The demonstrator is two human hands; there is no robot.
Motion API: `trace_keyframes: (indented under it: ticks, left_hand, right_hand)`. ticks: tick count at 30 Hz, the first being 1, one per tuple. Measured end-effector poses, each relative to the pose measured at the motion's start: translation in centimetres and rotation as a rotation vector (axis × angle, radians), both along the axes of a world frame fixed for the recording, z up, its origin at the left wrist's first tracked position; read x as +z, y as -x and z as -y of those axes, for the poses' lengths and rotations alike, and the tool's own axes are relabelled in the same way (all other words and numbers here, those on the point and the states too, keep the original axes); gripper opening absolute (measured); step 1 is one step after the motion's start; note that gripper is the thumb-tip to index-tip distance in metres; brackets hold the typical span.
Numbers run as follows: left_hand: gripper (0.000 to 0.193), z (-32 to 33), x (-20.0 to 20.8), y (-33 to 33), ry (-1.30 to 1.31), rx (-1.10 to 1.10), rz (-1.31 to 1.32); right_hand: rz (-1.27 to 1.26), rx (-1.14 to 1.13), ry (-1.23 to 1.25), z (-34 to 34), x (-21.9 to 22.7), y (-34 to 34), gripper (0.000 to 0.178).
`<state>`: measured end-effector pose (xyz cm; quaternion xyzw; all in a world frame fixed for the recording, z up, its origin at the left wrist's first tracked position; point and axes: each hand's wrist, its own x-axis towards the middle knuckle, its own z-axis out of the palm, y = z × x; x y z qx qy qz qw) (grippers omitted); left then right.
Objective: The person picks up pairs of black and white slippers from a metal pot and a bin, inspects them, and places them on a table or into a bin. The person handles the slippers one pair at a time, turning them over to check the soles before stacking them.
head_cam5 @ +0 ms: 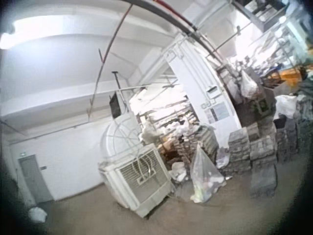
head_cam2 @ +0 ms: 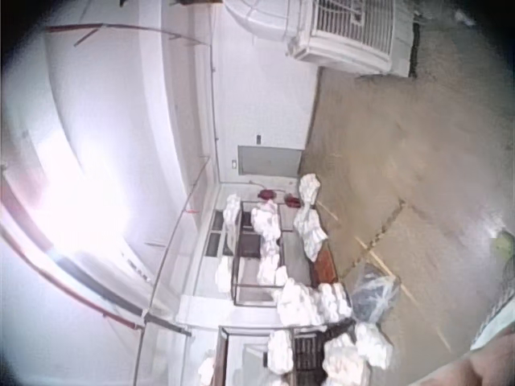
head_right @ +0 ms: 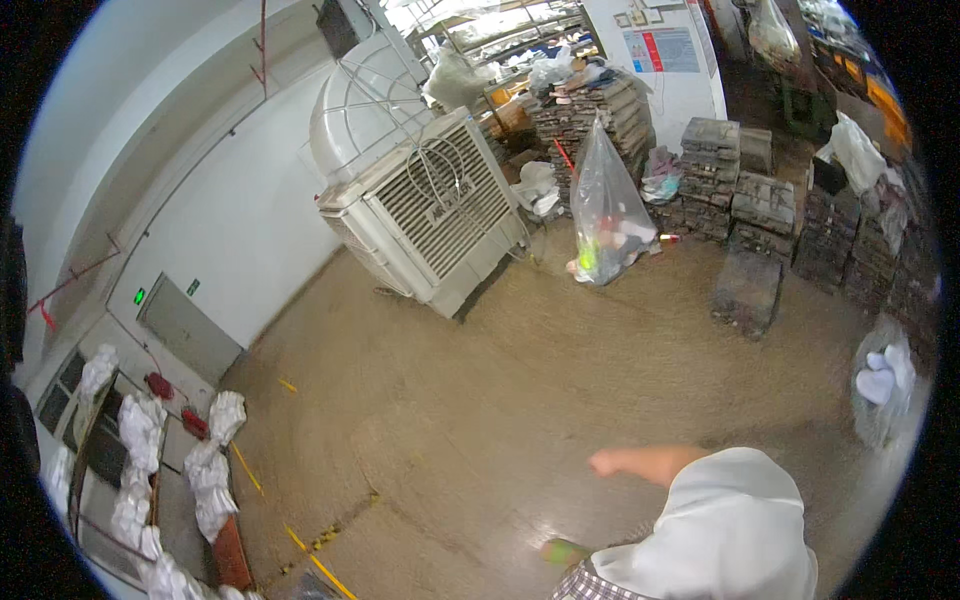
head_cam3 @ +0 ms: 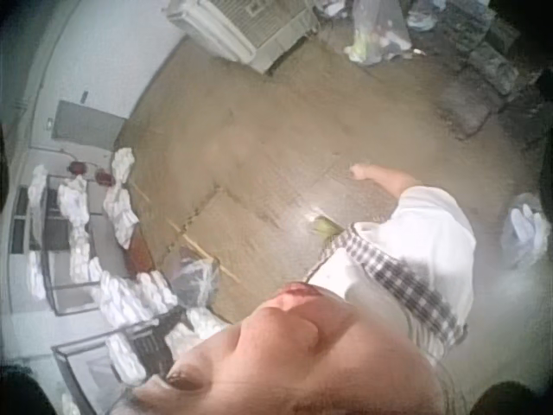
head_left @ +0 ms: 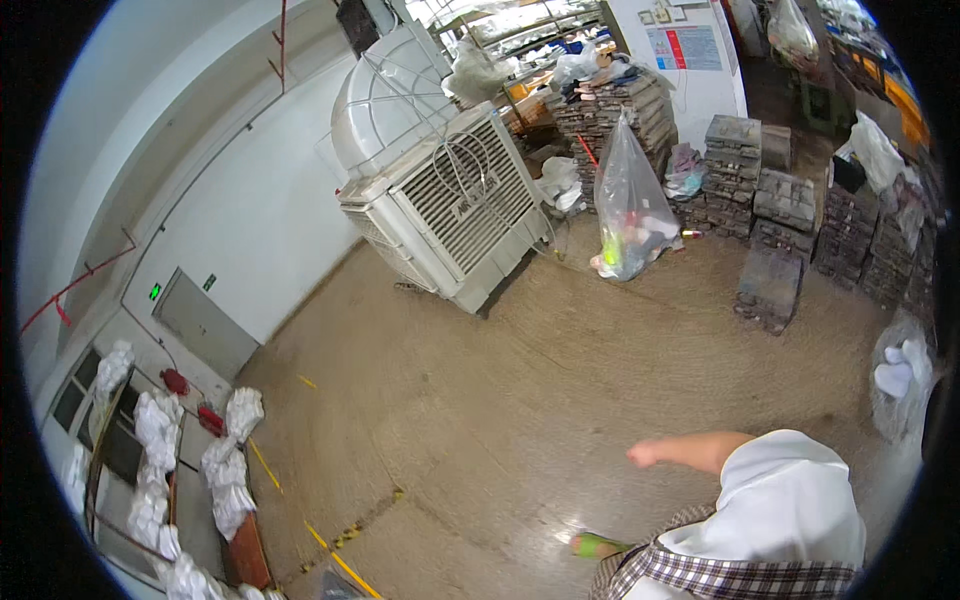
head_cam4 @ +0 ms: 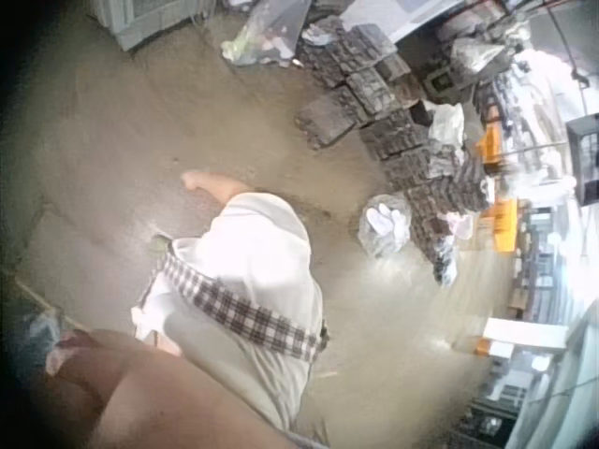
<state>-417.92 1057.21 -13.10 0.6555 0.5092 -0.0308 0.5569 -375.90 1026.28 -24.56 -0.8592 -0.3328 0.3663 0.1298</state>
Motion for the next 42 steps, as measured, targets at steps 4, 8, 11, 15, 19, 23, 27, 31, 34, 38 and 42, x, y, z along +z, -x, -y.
trace_keyframes:
  ticks: [4, 8, 11, 15, 19, 23, 27, 31, 34, 38, 42]
  left_hand:
    - [0.044, -14.8, 1.8, -9.3, 0.025, -0.018, 0.036]
    - [0.044, -28.4, 4.4, -19.1, 0.028, -0.035, 0.052]
    - [0.045, -38.4, 4.2, -26.6, 0.023, -0.054, 0.072]
    - [0.045, -50.6, 1.9, -37.6, 0.05, -0.046, 0.096]
    - [0.045, -62.9, 2.8, -48.5, 0.059, -0.008, 0.105]
    - [0.045, -73.8, 4.5, -57.8, 0.087, 0.025, 0.114]
    - [0.045, -84.7, 3.2, -67.7, 0.131, 0.054, 0.153]
    - [0.046, -98.2, 1.0, -76.9, 0.15, 0.052, 0.181]
    - [0.046, -109.3, 1.6, -84.2, 0.156, 0.06, 0.199]
    - [0.046, -122.7, 3.4, -94.2, 0.158, 0.087, 0.205]
    - [0.046, -136.7, 3.0, -104.2, 0.137, 0.111, 0.23]
  right_hand:
    - [0.037, -0.076, -0.036, -9.8, -6.9, -5.4, 0.027]
    - [-0.121, -0.135, 0.077, -12.6, -8.7, -6.1, 0.026]
    - [-0.272, -0.207, 0.212, -16.8, -7.3, -8.7, 0.027]
    - [-0.364, -0.295, 0.335, -25.0, -7.4, -15.0, 0.028]
    - [-0.325, -0.286, 0.353, -38.1, -7.1, -26.1, 0.029]
    - [-0.17, -0.195, 0.152, -57.8, -2.2, -42.3, 0.03]
    - [-0.079, -0.143, -0.083, -80.1, 2.2, -57.5, 0.031]
    - [-0.019, -0.055, -0.086, -96.8, 2.1, -67.8, 0.033]
    - [-0.121, -0.11, -0.009, -103.6, 2.1, -73.2, 0.033]
    - [-0.226, -0.142, 0.157, -108.0, 2.2, -78.4, 0.035]
    - [-0.315, -0.256, 0.225, -112.2, -0.6, -83.1, 0.036]
